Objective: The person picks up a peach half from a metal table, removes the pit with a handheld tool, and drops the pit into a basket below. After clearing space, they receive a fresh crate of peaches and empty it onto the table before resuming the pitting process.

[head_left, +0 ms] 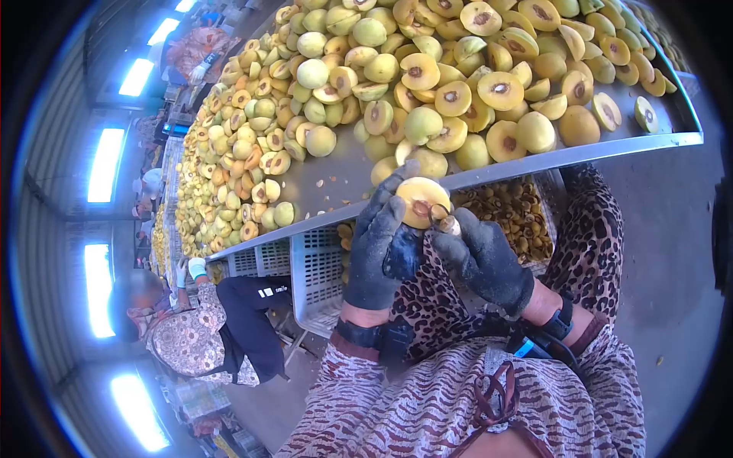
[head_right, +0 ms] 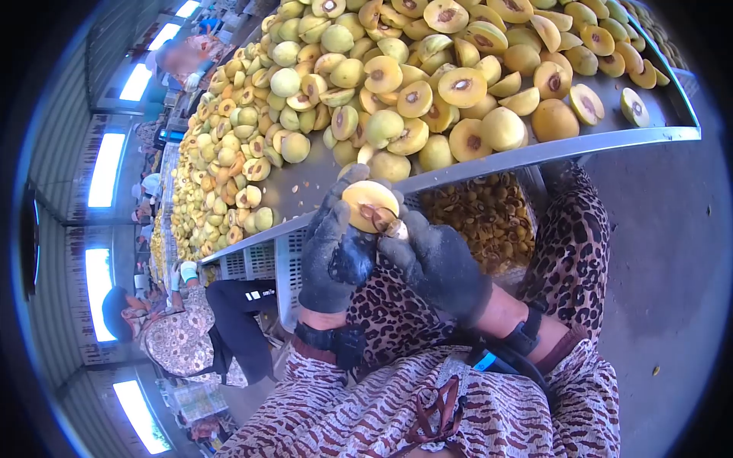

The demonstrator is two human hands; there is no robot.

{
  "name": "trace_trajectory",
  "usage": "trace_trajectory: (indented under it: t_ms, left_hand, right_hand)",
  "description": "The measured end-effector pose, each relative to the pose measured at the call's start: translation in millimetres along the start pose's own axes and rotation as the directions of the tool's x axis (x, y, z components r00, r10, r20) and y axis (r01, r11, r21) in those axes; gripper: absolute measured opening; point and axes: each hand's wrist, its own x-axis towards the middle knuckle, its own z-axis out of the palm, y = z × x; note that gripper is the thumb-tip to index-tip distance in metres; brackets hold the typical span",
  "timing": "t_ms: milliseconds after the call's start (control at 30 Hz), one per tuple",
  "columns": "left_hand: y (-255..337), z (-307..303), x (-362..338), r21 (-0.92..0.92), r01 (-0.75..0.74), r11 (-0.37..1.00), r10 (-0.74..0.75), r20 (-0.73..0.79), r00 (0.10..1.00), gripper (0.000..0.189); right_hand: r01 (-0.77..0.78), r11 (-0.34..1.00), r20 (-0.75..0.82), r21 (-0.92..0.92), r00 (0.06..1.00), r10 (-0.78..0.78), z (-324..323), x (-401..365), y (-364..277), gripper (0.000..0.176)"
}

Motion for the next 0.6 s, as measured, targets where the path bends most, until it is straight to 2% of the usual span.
trace_trajectory:
  t_ms: [33,67,133,200,267,367,400,467,500,567,600]
  left_hand:
    - [-6,6,-7,-0.178,0.02,0.984,-0.022,-0.012,1.0,0.05]
    - [-9,6,-9,-0.182,0.019,0.983,-0.022,-0.012,1.0,0.05]
    - [-20,0,-14,-0.035,-0.019,0.999,0.019,0.012,1.0,0.052]
    - [-25,-3,-17,-0.04,-0.013,0.999,0.012,-0.042,0.999,0.052]
    - [-27,-1,-20,-0.133,-0.038,0.99,0.028,-0.075,0.997,0.052]
    - [-28,7,-19,-0.092,-0.079,0.993,0.073,-0.058,0.996,0.054]
    - [-30,10,-17,-0.094,-0.074,0.993,0.069,-0.055,0.996,0.054]
    - [-33,13,-13,-0.063,-0.07,0.996,0.059,-0.172,0.983,0.056]
    - [-33,16,-12,-0.063,-0.067,0.996,0.055,-0.173,0.983,0.056]
    - [-32,22,-9,-0.156,-0.01,0.988,-0.028,-0.238,0.971,0.059]
    - [-33,23,-8,-0.157,-0.008,0.988,-0.03,-0.239,0.97,0.059]
  right_hand:
    - [0.011,1.0,-0.032,0.003,0.999,-0.011,3,-1,8,0.028]
    - [0.01,1.0,-0.031,-0.001,0.999,-0.01,1,-3,10,0.028]
    - [-0.059,0.995,0.004,-0.081,0.998,0.06,-2,-6,11,0.026]
    - [-0.065,0.998,0.023,-0.013,0.998,0.066,-1,-8,9,0.026]
    - [-0.075,0.996,0.035,0.058,0.997,0.073,-1,-7,4,0.027]
    - [-0.118,0.993,0.032,0.006,0.993,0.118,-1,0,0,0.028]
    - [-0.087,0.996,0.01,0.016,0.996,0.087,1,1,7,0.028]
    - [-0.057,0.998,-0.01,0.028,0.998,0.057,7,3,13,0.028]
    - [-0.021,0.998,-0.037,0.056,0.999,0.023,11,4,13,0.028]
    - [0.011,0.996,-0.063,0.085,0.998,-0.006,15,1,18,0.028]
    - [-0.01,1.0,-0.024,0.01,1.0,0.01,14,-1,23,0.029]
